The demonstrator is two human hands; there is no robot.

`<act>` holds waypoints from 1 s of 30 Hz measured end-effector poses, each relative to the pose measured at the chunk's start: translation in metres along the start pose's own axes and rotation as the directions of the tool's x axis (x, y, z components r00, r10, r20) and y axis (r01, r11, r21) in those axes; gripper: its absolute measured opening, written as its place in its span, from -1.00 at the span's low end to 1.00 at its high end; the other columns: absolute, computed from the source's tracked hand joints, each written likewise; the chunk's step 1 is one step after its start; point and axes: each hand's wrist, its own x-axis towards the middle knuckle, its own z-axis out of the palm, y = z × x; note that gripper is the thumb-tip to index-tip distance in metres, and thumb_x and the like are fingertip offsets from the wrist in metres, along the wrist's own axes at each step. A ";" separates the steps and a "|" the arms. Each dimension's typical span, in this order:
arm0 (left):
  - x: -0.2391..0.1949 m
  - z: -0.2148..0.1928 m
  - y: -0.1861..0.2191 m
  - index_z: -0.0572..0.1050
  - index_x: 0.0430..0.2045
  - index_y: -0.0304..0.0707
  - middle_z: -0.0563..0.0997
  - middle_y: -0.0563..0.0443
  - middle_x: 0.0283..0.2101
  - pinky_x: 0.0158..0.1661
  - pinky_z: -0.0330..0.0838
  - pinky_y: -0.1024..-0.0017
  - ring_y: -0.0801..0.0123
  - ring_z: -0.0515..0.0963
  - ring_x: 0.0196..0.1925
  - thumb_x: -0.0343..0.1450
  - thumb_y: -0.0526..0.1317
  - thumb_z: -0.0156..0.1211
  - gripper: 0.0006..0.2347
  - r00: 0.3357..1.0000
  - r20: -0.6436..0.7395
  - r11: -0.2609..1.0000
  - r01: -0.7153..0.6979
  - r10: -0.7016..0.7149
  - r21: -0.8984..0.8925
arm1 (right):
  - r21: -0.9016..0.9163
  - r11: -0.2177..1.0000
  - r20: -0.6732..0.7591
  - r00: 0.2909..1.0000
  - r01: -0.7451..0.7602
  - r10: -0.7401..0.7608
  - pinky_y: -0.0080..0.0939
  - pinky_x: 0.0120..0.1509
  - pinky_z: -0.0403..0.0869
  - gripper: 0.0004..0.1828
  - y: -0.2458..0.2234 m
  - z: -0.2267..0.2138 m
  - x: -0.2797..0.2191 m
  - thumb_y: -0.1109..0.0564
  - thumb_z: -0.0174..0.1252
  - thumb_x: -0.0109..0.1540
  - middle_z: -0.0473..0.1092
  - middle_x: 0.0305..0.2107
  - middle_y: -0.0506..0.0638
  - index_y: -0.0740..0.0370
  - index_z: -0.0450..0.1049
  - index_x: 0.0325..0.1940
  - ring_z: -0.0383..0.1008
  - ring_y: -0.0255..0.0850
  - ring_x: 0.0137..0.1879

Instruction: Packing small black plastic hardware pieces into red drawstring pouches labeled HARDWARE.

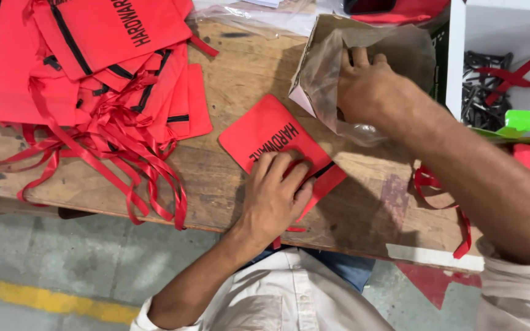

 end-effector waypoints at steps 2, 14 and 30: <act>0.001 0.001 -0.002 0.56 -0.11 -0.28 0.50 -0.05 -0.02 0.02 0.42 0.13 0.04 0.44 0.04 0.39 -0.22 0.35 -0.76 0.999 0.000 0.999 0.032 -0.032 -0.028 | 0.009 1.000 0.053 0.998 0.023 -0.024 0.19 0.35 0.35 -0.39 0.006 -0.005 0.006 -0.05 0.30 0.09 -0.01 0.44 0.36 0.18 0.50 0.20 0.12 0.20 0.46; 0.005 0.000 -0.007 0.57 -0.14 -0.31 0.52 -0.08 -0.01 0.06 0.41 0.15 0.07 0.45 0.05 0.39 -0.22 0.35 -0.77 1.000 0.008 0.995 0.029 -0.028 -0.098 | 0.331 0.906 -0.625 0.780 0.263 0.002 0.04 -0.17 0.56 -0.62 0.015 0.043 0.011 0.10 0.29 0.16 0.54 -0.35 0.28 0.35 0.57 0.00 0.60 0.10 -0.28; 0.004 -0.001 -0.004 0.57 -0.14 -0.33 0.51 -0.10 -0.01 0.06 0.39 0.14 0.06 0.44 0.03 0.38 -0.20 0.35 -0.75 0.999 0.014 0.995 0.041 -0.040 -0.096 | 0.637 0.706 -0.582 0.794 0.311 0.176 -0.08 -0.04 0.54 -0.72 0.045 -0.012 -0.045 0.21 0.36 0.11 0.56 -0.31 0.19 0.27 0.64 -0.09 0.60 0.03 -0.25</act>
